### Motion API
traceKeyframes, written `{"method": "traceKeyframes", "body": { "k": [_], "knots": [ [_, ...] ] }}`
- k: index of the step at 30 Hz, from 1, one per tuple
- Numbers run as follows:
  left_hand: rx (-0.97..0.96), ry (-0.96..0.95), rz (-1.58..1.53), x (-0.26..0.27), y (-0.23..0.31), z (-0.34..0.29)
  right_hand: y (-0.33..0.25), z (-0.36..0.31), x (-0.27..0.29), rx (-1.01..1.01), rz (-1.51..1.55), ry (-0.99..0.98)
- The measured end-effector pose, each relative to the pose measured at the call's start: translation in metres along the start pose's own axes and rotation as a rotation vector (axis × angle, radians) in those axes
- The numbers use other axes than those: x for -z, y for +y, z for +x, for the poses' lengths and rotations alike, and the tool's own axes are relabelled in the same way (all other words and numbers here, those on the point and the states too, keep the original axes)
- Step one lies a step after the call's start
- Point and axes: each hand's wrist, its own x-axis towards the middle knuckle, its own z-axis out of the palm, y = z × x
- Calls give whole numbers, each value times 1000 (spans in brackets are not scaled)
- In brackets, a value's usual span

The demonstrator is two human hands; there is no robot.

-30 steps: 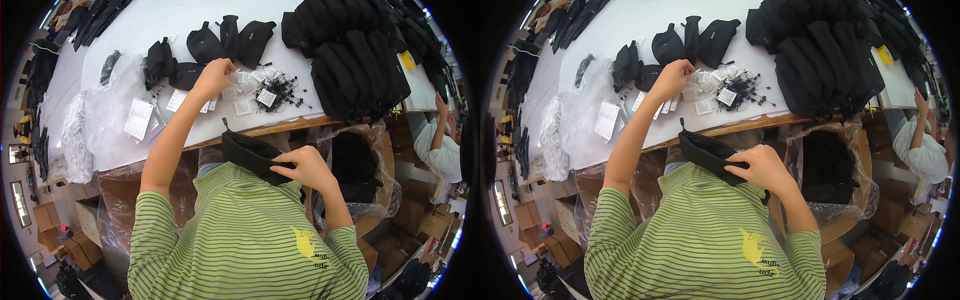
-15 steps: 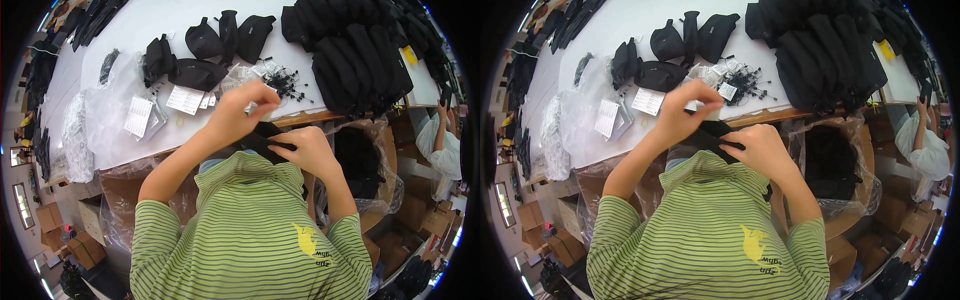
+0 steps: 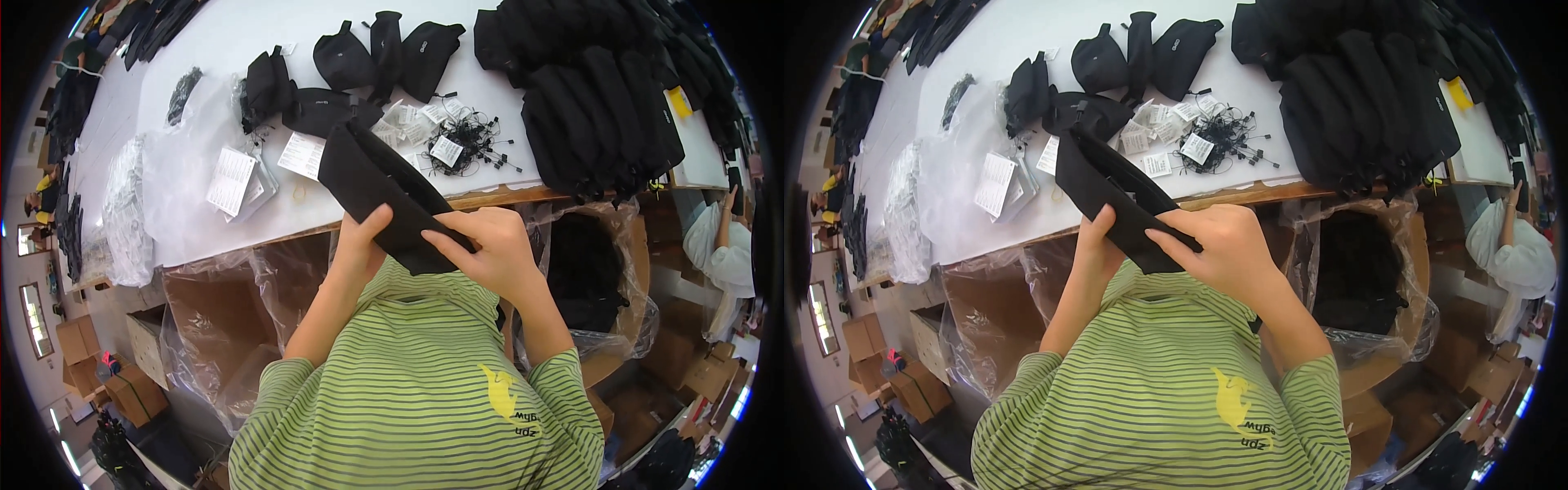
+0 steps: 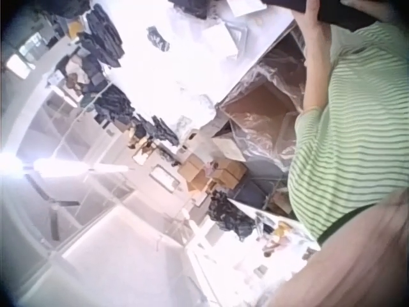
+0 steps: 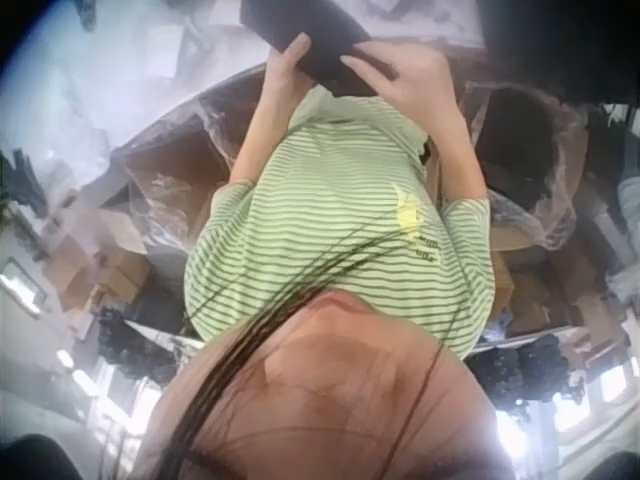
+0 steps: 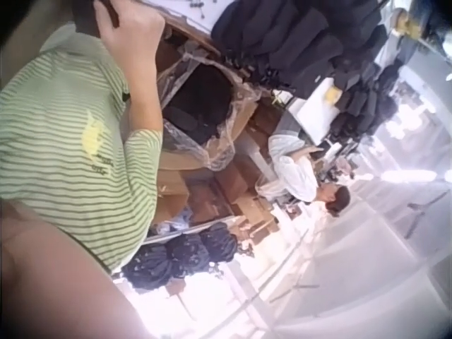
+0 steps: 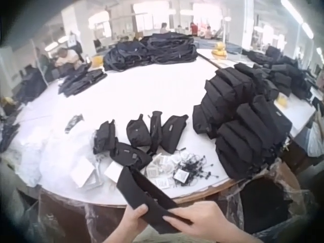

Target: Assembling and packaging small black pouches or bags, attaching labels and small plastic pieces.

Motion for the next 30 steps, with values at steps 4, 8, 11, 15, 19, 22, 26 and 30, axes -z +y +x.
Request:
{"method": "traceKeyframes", "body": {
  "k": [4,8,11,15,19,22,26,30],
  "knots": [
    [40,52,19,-14,7,2,1,2,-1,10,-60,-100],
    [32,143,27,-14,6,4,0,0,-10,-100,-74,-16],
    [37,169,-3,-16,7,4,-3,-1,-12,-179,-39,24],
    [49,170,-21,-16,8,1,-8,0,-7,-200,36,4],
    [24,123,2,-13,5,0,-1,-2,-9,-61,-44,-12],
    [17,106,33,-11,4,-1,-1,1,-7,-4,-64,-35],
    [37,246,-34,-20,5,0,3,-2,-16,-94,69,43],
    [72,317,-259,-18,17,4,4,-10,-31,-365,273,348]
  ]
}}
